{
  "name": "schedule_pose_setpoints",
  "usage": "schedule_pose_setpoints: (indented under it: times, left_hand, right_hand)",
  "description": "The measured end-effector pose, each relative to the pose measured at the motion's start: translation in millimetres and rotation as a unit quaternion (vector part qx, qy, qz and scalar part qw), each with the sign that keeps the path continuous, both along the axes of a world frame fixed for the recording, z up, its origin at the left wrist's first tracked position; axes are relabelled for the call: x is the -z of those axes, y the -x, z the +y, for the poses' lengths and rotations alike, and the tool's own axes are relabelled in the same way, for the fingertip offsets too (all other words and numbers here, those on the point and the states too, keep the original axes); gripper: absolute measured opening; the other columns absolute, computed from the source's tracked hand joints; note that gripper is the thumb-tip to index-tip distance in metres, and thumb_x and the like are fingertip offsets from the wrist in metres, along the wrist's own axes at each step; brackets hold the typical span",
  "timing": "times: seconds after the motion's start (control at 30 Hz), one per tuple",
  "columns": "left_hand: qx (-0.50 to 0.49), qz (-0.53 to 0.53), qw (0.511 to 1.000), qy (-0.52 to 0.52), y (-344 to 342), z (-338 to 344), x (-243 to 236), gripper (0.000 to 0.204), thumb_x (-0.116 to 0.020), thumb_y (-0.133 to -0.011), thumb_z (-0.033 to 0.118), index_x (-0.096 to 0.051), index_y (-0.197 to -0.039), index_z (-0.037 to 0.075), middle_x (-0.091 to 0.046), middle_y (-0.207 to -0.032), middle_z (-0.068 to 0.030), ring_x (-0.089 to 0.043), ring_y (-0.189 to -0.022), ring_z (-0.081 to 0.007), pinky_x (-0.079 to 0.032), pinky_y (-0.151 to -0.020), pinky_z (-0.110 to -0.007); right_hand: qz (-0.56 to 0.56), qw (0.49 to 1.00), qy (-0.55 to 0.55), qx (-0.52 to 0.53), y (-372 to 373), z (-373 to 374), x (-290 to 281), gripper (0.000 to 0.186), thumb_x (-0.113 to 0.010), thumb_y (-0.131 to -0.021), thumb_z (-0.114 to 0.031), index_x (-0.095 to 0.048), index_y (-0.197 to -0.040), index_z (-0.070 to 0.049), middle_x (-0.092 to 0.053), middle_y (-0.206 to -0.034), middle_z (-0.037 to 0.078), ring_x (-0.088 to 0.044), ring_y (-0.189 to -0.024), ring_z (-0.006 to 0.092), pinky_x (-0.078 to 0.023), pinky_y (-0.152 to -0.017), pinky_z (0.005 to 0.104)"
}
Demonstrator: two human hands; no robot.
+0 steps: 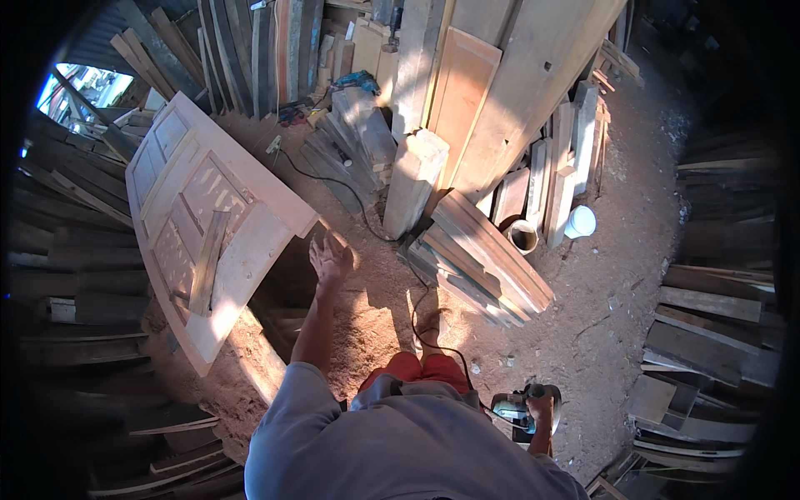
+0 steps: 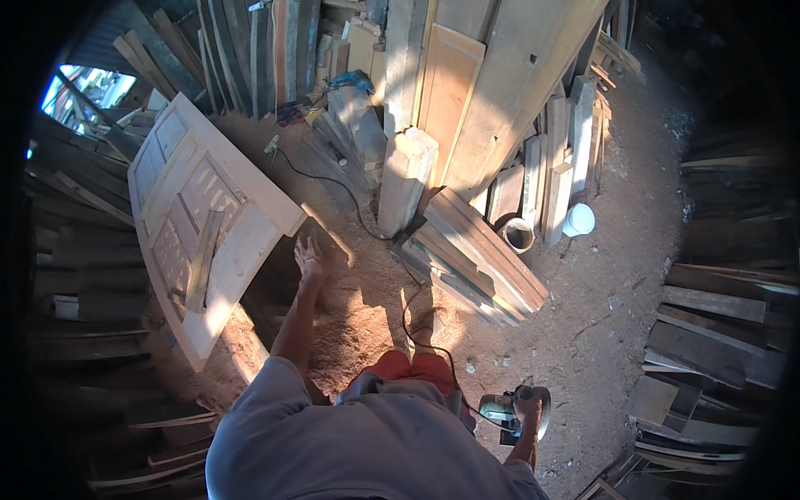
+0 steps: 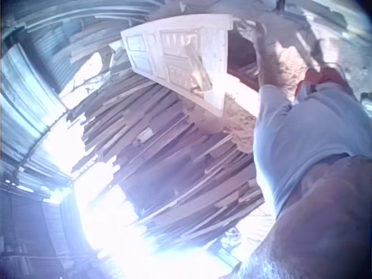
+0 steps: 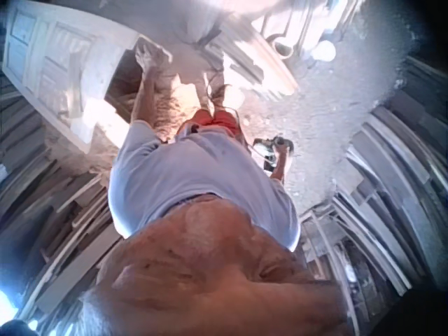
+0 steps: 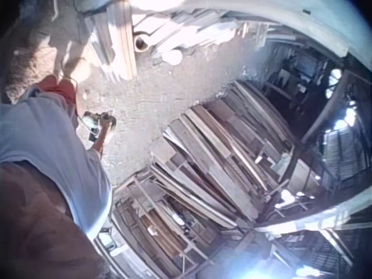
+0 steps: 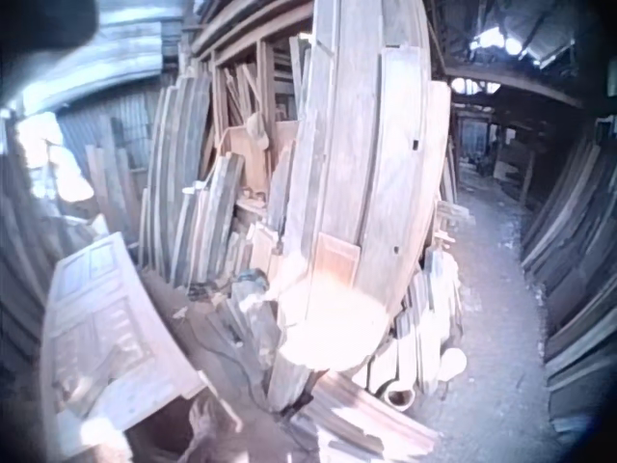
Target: The person uses a circular saw to cut a wooden door, then flips and repositions it. They use a chisel and mallet to carve and smooth the door's surface and edges. The person repeatedly inspects the door by turning it over and running hands along the panels.
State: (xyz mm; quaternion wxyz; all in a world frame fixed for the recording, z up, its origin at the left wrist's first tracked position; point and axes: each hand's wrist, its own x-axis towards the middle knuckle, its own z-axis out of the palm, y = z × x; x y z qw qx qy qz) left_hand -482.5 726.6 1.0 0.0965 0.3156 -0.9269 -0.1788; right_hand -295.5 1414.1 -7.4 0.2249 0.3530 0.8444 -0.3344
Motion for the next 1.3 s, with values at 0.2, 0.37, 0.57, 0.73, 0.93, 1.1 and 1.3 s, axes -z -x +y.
schedule_pose_setpoints:
  times: [0.2, 0.37, 0.57, 0.73, 0.93, 1.1, 1.3]
  left_hand:
    - [-0.067, -0.117, 0.987, 0.093, -3.3, -150.4, 26.7, 0.079, -0.063, -0.089, 0.053, -0.042, -0.151, 0.008, -0.036, -0.154, -0.036, -0.032, -0.143, -0.0547, -0.027, -0.118, -0.061]
    - [-0.029, -0.169, 0.985, 0.037, -40.0, -195.6, 44.9, 0.07, -0.052, -0.098, 0.048, -0.039, -0.155, 0.008, -0.045, -0.149, -0.0304, -0.042, -0.137, -0.05, -0.032, -0.116, -0.056]
    - [-0.091, -0.21, 0.973, 0.027, 4.9, -220.9, 66.9, 0.07, -0.038, -0.104, 0.053, -0.032, -0.159, 0.011, -0.036, -0.156, -0.0317, -0.036, -0.141, -0.0527, -0.03, -0.117, -0.057]
    - [-0.217, -0.211, 0.945, 0.125, 14.1, -268.7, 92.4, 0.077, -0.03, -0.103, 0.066, -0.024, -0.163, 0.019, -0.036, -0.158, -0.0271, -0.035, -0.144, -0.0485, -0.03, -0.116, -0.061]
    - [-0.131, -0.123, 0.982, 0.053, -23.3, -329.4, 57.1, 0.074, -0.025, -0.105, 0.065, -0.028, -0.161, 0.018, -0.041, -0.156, -0.0221, -0.044, -0.14, -0.0406, -0.036, -0.113, -0.054]
    - [-0.096, -0.037, 0.994, -0.027, 7.6, -322.5, 72.2, 0.073, -0.028, -0.105, 0.063, -0.032, -0.159, 0.015, -0.045, -0.152, -0.0199, -0.047, -0.137, -0.0374, -0.037, -0.113, -0.051]
    - [-0.108, -0.01, 0.992, -0.069, -7.5, -294.3, 33.1, 0.071, -0.031, -0.106, 0.061, -0.036, -0.156, 0.011, -0.05, -0.147, -0.0173, -0.051, -0.133, -0.0337, -0.039, -0.112, -0.047]
  right_hand:
    - [-0.11, 0.984, -0.115, -0.084, 50.8, -29.9, 95.7, 0.058, -0.083, -0.066, -0.031, -0.071, -0.107, 0.009, -0.072, -0.106, 0.03, -0.072, -0.104, 0.0395, -0.057, -0.088, 0.0456]
    - [-0.164, 0.974, -0.041, -0.151, 104.7, -51.6, 119.3, 0.046, -0.084, -0.064, -0.03, -0.074, -0.091, 0.005, -0.075, -0.096, 0.025, -0.075, -0.094, 0.031, -0.058, -0.078, 0.0425]
    - [-0.153, 0.98, -0.085, -0.1, 103.4, -78.5, 169.9, 0.039, -0.079, -0.069, -0.02, -0.073, -0.097, 0.007, -0.073, -0.101, 0.027, -0.073, -0.1, 0.0326, -0.057, -0.081, 0.0436]
    - [-0.189, 0.976, -0.046, -0.1, 80.6, -65.3, 267.1, 0.047, -0.076, -0.071, -0.019, -0.069, -0.109, 0.009, -0.07, -0.109, 0.03, -0.07, -0.108, 0.0382, -0.056, -0.09, 0.0446]
    - [-0.326, 0.927, -0.1, -0.156, 91.7, -57.2, 341.4, 0.046, -0.074, -0.075, -0.017, -0.07, -0.116, 0.004, -0.067, -0.125, 0.027, -0.064, -0.12, 0.0397, -0.053, -0.103, 0.0454]
    - [-0.395, 0.9, -0.144, -0.113, 108.4, -54.1, 379.0, 0.04, -0.075, -0.08, -0.021, -0.07, -0.115, -0.002, -0.069, -0.124, 0.02, -0.07, -0.112, 0.0335, -0.06, -0.091, 0.0418]
    - [-0.385, 0.883, -0.161, -0.216, 104.3, -27.7, 482.4, 0.046, -0.079, -0.08, -0.027, -0.07, -0.116, 0.001, -0.069, -0.122, 0.019, -0.071, -0.11, 0.0311, -0.058, -0.092, 0.039]
